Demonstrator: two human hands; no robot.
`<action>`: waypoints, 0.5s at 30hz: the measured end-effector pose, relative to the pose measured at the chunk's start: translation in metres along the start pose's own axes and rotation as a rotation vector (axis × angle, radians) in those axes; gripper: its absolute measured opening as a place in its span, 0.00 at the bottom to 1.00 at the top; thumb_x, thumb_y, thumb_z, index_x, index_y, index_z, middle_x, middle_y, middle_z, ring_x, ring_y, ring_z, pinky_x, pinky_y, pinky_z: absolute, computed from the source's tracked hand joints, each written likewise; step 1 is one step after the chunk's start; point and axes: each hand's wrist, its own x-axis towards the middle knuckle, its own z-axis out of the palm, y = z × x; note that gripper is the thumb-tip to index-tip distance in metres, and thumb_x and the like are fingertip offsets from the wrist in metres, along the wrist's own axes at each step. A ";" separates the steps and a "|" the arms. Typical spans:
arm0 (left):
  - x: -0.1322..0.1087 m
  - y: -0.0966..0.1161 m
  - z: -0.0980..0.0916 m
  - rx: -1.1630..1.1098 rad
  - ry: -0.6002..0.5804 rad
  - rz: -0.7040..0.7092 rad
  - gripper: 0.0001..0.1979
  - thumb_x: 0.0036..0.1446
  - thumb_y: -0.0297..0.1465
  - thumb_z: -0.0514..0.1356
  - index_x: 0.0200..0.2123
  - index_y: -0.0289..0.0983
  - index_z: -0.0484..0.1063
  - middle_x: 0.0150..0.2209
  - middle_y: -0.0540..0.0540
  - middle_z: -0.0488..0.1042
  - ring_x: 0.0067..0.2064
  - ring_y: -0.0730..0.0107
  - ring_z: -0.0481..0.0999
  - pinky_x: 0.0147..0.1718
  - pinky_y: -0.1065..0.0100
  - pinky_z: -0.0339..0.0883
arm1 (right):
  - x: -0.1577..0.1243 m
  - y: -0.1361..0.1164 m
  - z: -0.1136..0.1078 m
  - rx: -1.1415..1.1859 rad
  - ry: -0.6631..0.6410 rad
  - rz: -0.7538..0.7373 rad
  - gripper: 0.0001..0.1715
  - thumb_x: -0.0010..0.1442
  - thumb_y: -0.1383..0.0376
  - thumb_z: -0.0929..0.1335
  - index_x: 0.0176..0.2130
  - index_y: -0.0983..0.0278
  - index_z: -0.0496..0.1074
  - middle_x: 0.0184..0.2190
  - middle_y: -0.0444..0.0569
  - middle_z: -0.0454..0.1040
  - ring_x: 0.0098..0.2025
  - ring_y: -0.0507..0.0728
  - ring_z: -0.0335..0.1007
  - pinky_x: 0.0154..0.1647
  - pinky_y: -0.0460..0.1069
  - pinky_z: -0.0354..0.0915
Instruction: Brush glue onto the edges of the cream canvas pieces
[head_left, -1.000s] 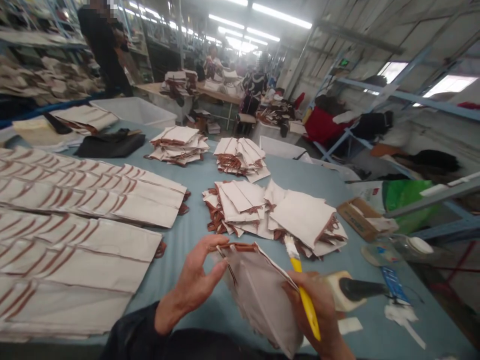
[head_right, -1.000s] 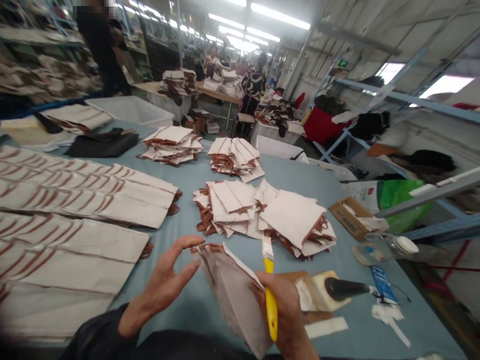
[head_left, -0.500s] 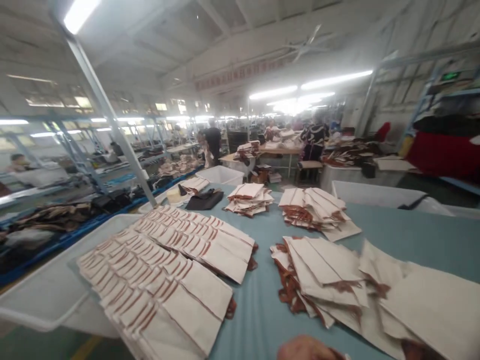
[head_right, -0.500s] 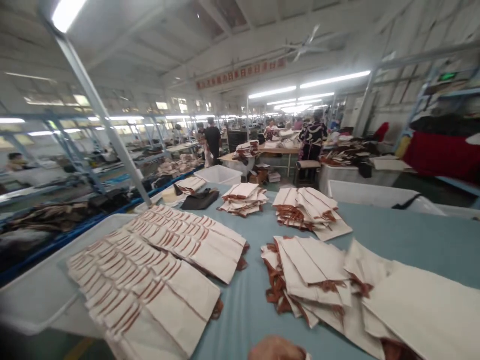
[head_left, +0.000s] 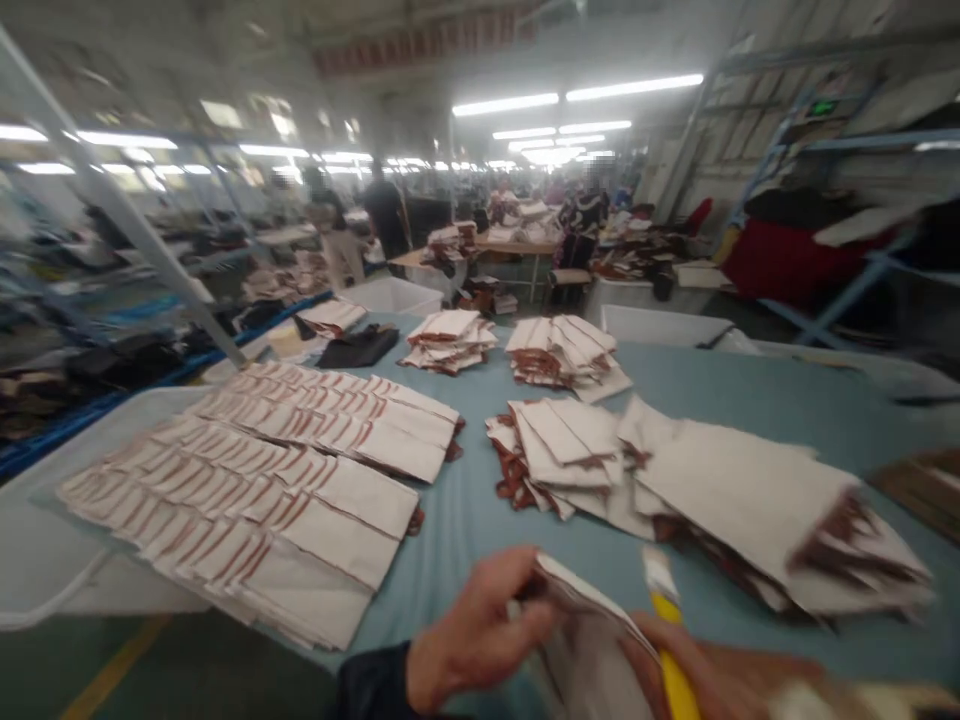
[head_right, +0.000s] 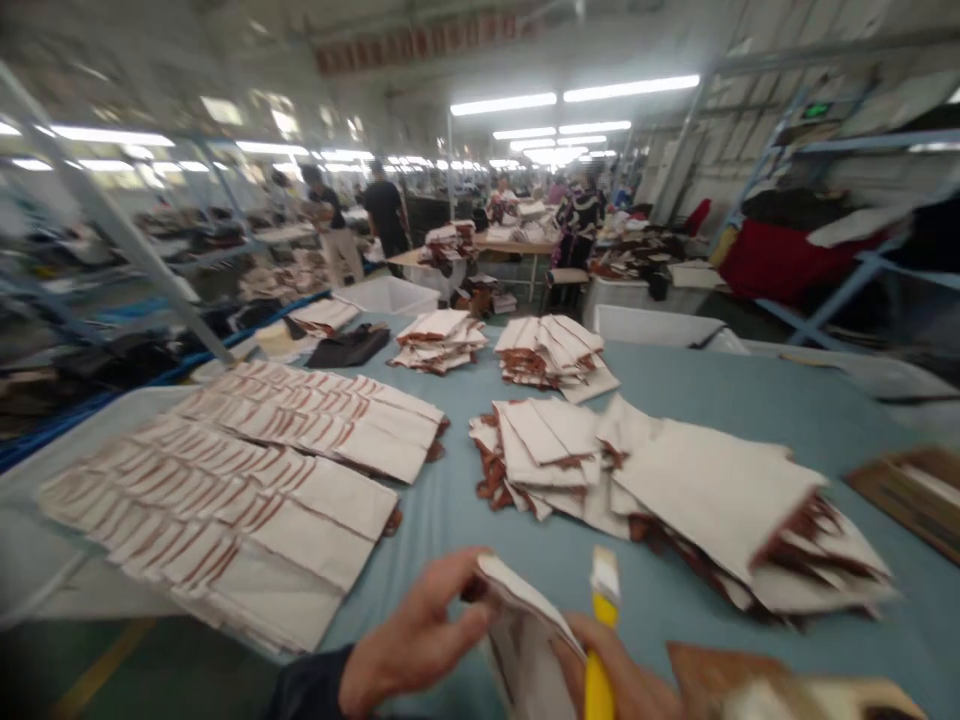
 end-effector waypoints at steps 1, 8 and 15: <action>-0.001 0.012 -0.009 -0.092 -0.068 -0.091 0.11 0.67 0.39 0.61 0.37 0.37 0.73 0.33 0.48 0.72 0.34 0.68 0.68 0.36 0.67 0.65 | -0.006 -0.010 -0.010 0.004 -0.078 -0.024 0.12 0.75 0.56 0.68 0.46 0.59 0.80 0.30 0.45 0.82 0.24 0.51 0.78 0.26 0.43 0.70; 0.000 0.029 -0.036 -0.476 -0.370 -0.387 0.21 0.65 0.48 0.63 0.43 0.33 0.75 0.36 0.48 0.73 0.37 0.68 0.68 0.37 0.69 0.61 | 0.001 -0.029 -0.014 -0.100 -0.151 -0.056 0.18 0.78 0.56 0.65 0.44 0.64 0.78 0.28 0.50 0.84 0.24 0.54 0.80 0.25 0.46 0.67; -0.008 0.054 -0.027 -0.156 -0.332 -0.178 0.11 0.69 0.30 0.54 0.37 0.36 0.76 0.34 0.47 0.76 0.37 0.67 0.71 0.39 0.67 0.65 | -0.003 -0.039 -0.034 0.137 0.058 0.129 0.19 0.77 0.53 0.65 0.51 0.61 0.78 0.27 0.46 0.81 0.22 0.52 0.74 0.26 0.47 0.69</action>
